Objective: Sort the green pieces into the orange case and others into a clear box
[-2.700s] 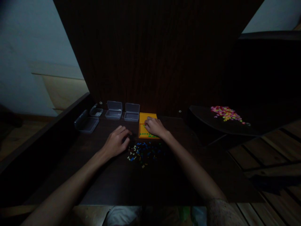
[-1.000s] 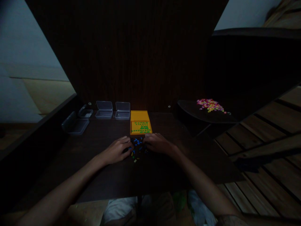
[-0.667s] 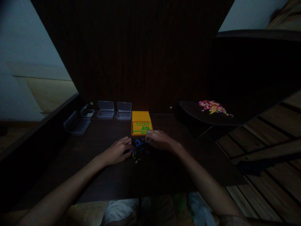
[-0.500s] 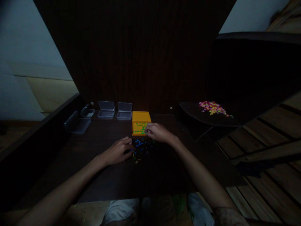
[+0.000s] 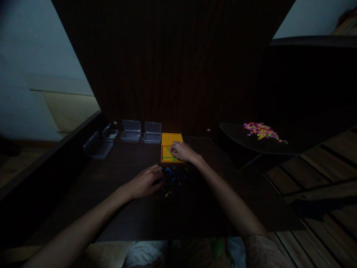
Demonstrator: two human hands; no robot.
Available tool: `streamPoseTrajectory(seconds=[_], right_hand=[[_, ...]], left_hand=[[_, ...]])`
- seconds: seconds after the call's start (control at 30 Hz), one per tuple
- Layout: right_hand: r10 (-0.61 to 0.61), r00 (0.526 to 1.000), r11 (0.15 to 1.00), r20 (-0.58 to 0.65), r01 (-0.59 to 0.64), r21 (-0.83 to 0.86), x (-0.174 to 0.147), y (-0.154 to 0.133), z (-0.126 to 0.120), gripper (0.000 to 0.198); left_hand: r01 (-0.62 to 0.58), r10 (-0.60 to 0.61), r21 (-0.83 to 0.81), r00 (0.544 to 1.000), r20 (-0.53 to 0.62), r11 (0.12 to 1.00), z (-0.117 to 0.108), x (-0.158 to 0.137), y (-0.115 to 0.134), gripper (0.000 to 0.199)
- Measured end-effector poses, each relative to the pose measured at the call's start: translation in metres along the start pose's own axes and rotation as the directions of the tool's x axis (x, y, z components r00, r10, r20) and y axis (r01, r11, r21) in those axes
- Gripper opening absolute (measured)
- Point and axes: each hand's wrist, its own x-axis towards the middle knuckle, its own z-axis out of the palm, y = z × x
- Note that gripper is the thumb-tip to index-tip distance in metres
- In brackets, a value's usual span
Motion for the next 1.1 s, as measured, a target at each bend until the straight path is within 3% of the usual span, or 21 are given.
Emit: streamPoseTrajectory(seconds=[0.27, 0.7, 0.93, 1.1], right_hand=[[-0.013, 1.000, 1.000, 0.011, 0.013, -0.025, 0.001, -0.001, -0.006, 0.022], [-0.004, 0.998, 0.997, 0.063, 0.009, -0.075, -0.007, -0.007, -0.009, 0.026], [-0.010, 0.998, 1.000, -0.063, 0.010, 0.001, -0.018, -0.003, -0.026, 0.025], [-0.106, 0.974, 0.981, -0.200, 0.135, 0.139, -0.035, -0.014, -0.030, 0.023]], left_hand=[[0.007, -0.007, -0.071, 1.000, -0.008, 0.997, -0.002, -0.001, -0.001, 0.009], [-0.002, 0.002, 0.007, 1.000, -0.002, 1.000, -0.002, -0.001, 0.001, 0.010], [-0.037, 0.034, -0.060, 0.998, -0.048, 0.997, -0.002, -0.002, 0.000, 0.018], [-0.021, -0.055, -0.320, 0.972, -0.227, 0.947, -0.007, 0.001, 0.001, 0.020]])
